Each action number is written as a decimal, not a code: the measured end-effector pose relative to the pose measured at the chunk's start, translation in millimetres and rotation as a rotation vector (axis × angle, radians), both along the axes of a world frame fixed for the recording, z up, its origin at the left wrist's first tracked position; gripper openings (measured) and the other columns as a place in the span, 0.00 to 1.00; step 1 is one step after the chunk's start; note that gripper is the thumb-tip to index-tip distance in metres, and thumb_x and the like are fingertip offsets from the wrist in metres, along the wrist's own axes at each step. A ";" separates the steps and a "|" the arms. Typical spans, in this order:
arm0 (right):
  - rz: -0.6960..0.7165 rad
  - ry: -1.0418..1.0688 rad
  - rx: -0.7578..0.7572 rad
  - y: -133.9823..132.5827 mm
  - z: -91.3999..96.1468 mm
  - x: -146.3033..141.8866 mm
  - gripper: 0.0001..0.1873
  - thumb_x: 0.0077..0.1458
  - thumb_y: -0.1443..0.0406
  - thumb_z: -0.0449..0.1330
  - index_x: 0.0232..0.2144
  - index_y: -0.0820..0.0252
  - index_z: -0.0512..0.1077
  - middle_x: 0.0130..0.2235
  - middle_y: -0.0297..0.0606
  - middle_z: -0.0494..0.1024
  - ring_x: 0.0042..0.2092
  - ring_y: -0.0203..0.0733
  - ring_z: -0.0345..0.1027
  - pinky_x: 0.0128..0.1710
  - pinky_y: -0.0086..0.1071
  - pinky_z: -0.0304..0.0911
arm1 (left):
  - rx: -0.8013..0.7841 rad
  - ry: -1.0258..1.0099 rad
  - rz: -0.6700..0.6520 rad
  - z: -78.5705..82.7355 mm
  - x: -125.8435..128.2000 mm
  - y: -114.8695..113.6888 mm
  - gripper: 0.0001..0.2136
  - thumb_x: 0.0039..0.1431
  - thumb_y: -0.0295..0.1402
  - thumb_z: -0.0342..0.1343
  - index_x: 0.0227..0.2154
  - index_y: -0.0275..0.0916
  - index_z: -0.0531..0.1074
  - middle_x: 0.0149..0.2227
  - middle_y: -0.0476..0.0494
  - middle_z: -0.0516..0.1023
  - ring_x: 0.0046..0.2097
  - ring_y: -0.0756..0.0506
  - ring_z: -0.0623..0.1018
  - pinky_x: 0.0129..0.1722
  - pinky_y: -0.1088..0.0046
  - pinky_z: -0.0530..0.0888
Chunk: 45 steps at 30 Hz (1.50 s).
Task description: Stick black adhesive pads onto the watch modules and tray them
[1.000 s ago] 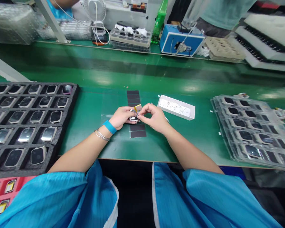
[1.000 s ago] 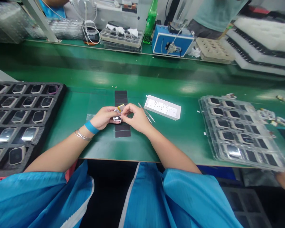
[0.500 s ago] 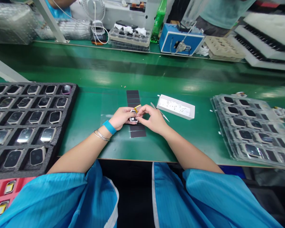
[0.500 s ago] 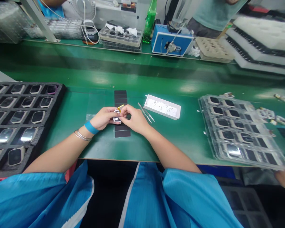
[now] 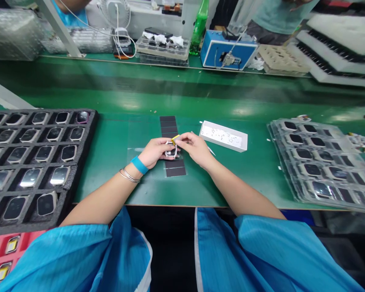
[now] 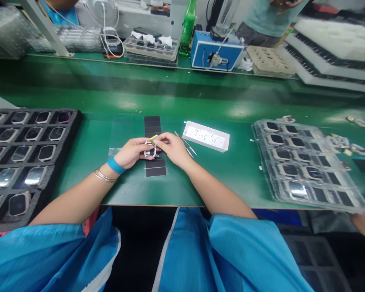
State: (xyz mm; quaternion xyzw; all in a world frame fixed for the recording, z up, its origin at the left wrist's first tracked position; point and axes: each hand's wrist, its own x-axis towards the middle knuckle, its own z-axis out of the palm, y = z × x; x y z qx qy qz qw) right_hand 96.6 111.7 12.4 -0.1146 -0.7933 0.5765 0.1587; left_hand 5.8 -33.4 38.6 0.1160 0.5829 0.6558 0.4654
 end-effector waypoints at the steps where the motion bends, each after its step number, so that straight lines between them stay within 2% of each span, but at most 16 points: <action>1: -0.008 0.009 -0.038 1.0 -2.0 -1.2 0.17 0.54 0.51 0.62 0.34 0.59 0.71 0.36 0.38 0.77 0.36 0.40 0.72 0.39 0.36 0.70 | 0.018 -0.015 -0.017 0.3 -0.5 -0.4 0.09 0.47 0.24 0.62 0.35 0.33 0.76 0.29 0.43 0.79 0.30 0.47 0.80 0.29 0.72 0.78; 3: -0.073 0.058 -0.007 0.8 -2.5 -1.6 0.17 0.53 0.50 0.63 0.32 0.58 0.72 0.35 0.37 0.76 0.36 0.40 0.72 0.39 0.35 0.70 | 0.064 -0.051 -0.063 0.4 -1.6 -1.0 0.13 0.45 0.22 0.62 0.37 0.33 0.76 0.32 0.42 0.80 0.33 0.46 0.81 0.34 0.72 0.79; 7: -0.163 0.162 0.193 -3.7 5.1 2.5 0.11 0.54 0.56 0.64 0.30 0.58 0.74 0.37 0.37 0.77 0.40 0.41 0.72 0.44 0.36 0.69 | 0.107 -0.060 -0.093 -2.4 -1.5 -0.2 0.20 0.41 0.18 0.63 0.40 0.34 0.75 0.34 0.44 0.80 0.35 0.47 0.82 0.37 0.73 0.78; 12: -0.159 0.171 0.400 -10.1 13.3 7.4 0.06 0.58 0.61 0.61 0.33 0.55 0.77 0.38 0.37 0.80 0.42 0.44 0.72 0.49 0.43 0.66 | 0.030 -0.046 -0.019 -4.7 2.1 3.2 0.14 0.46 0.20 0.62 0.38 0.35 0.75 0.29 0.47 0.78 0.30 0.48 0.80 0.31 0.76 0.77; 14: -0.134 0.181 0.505 -12.9 15.4 9.0 0.07 0.60 0.62 0.59 0.34 0.54 0.77 0.39 0.36 0.81 0.43 0.45 0.72 0.58 0.49 0.59 | 0.018 -0.077 0.001 -3.8 1.2 3.2 0.10 0.49 0.21 0.60 0.36 0.34 0.76 0.28 0.46 0.78 0.29 0.49 0.79 0.30 0.75 0.77; 18: -0.055 0.178 0.777 -17.9 17.9 11.9 0.09 0.61 0.64 0.56 0.36 0.51 0.78 0.40 0.34 0.81 0.44 0.46 0.69 0.67 0.60 0.32 | 0.071 -0.251 0.049 -3.6 -5.7 1.4 0.11 0.51 0.20 0.54 0.36 0.32 0.77 0.31 0.42 0.79 0.32 0.49 0.79 0.39 0.71 0.79; 20: -0.006 0.161 0.858 -18.8 17.2 12.3 0.10 0.62 0.66 0.56 0.37 0.51 0.77 0.42 0.34 0.80 0.44 0.46 0.68 0.68 0.61 0.29 | 0.104 -0.323 0.072 -5.5 -9.4 0.5 0.11 0.52 0.22 0.53 0.36 0.32 0.77 0.33 0.40 0.80 0.35 0.48 0.79 0.44 0.68 0.78; 22: 0.025 0.148 0.874 -17.7 14.7 11.9 0.10 0.61 0.68 0.56 0.38 0.51 0.77 0.45 0.35 0.79 0.46 0.45 0.68 0.67 0.61 0.32 | 0.128 -0.317 0.091 -8.2 -11.9 -0.1 0.09 0.54 0.24 0.55 0.37 0.32 0.77 0.35 0.40 0.80 0.36 0.48 0.79 0.46 0.66 0.78; 25: 0.021 0.163 0.761 -11.6 8.2 9.5 0.06 0.60 0.67 0.58 0.35 0.54 0.76 0.46 0.38 0.77 0.49 0.46 0.67 0.65 0.58 0.47 | 0.170 -0.232 0.047 -12.1 -13.0 -0.7 0.12 0.53 0.23 0.59 0.41 0.33 0.76 0.38 0.42 0.80 0.37 0.50 0.79 0.47 0.66 0.77; 27: -0.013 0.179 0.574 -6.0 3.1 7.0 0.04 0.57 0.65 0.61 0.37 0.56 0.74 0.47 0.41 0.75 0.52 0.47 0.67 0.60 0.52 0.59 | 0.206 -0.182 -0.004 -14.3 -12.9 -1.0 0.15 0.51 0.23 0.62 0.44 0.34 0.75 0.39 0.42 0.80 0.38 0.49 0.79 0.47 0.66 0.76; 29: 0.012 0.152 0.310 -1.4 -1.2 4.6 0.15 0.55 0.62 0.63 0.45 0.56 0.71 0.52 0.43 0.71 0.55 0.47 0.66 0.55 0.47 0.66 | 0.240 -0.140 -0.027 -16.6 -12.2 -1.2 0.18 0.49 0.25 0.66 0.45 0.35 0.75 0.41 0.41 0.80 0.39 0.48 0.80 0.46 0.66 0.76; 31: 0.127 0.076 0.061 0.1 -3.6 3.1 0.24 0.54 0.58 0.63 0.52 0.54 0.66 0.55 0.45 0.70 0.55 0.47 0.67 0.53 0.44 0.69 | 0.260 -0.110 -0.037 -18.7 -10.3 -1.4 0.19 0.46 0.26 0.68 0.44 0.34 0.75 0.40 0.40 0.81 0.39 0.47 0.80 0.46 0.65 0.76; 33: 0.219 0.011 -0.089 -1.6 -4.1 3.5 0.27 0.54 0.55 0.63 0.54 0.53 0.64 0.55 0.45 0.71 0.54 0.47 0.70 0.53 0.44 0.70 | 0.280 -0.094 -0.037 -20.2 -7.6 -1.1 0.18 0.46 0.27 0.68 0.43 0.33 0.75 0.39 0.40 0.80 0.39 0.46 0.79 0.46 0.64 0.75; 36: 0.165 -0.002 -0.137 -5.7 -5.2 6.7 0.28 0.53 0.53 0.64 0.53 0.55 0.64 0.52 0.47 0.75 0.51 0.47 0.73 0.50 0.43 0.72 | 0.311 -0.092 -0.033 -22.0 -5.5 1.6 0.18 0.46 0.28 0.68 0.42 0.31 0.75 0.38 0.40 0.80 0.39 0.46 0.79 0.47 0.63 0.74; 41: 0.030 0.030 -0.090 -5.7 -12.2 8.0 0.32 0.49 0.50 0.67 0.53 0.55 0.67 0.49 0.47 0.77 0.48 0.49 0.76 0.49 0.42 0.74 | 0.302 -0.078 -0.044 -20.5 -8.1 7.8 0.20 0.44 0.27 0.68 0.43 0.32 0.75 0.37 0.41 0.79 0.38 0.47 0.78 0.47 0.62 0.75; 45: 0.084 0.012 -0.104 0.4 -13.4 6.4 0.42 0.47 0.50 0.69 0.61 0.51 0.60 0.52 0.46 0.76 0.52 0.51 0.74 0.51 0.43 0.72 | 0.233 0.061 -0.025 6.9 1.8 -7.4 0.24 0.51 0.25 0.62 0.53 0.31 0.72 0.41 0.39 0.79 0.40 0.46 0.78 0.49 0.61 0.74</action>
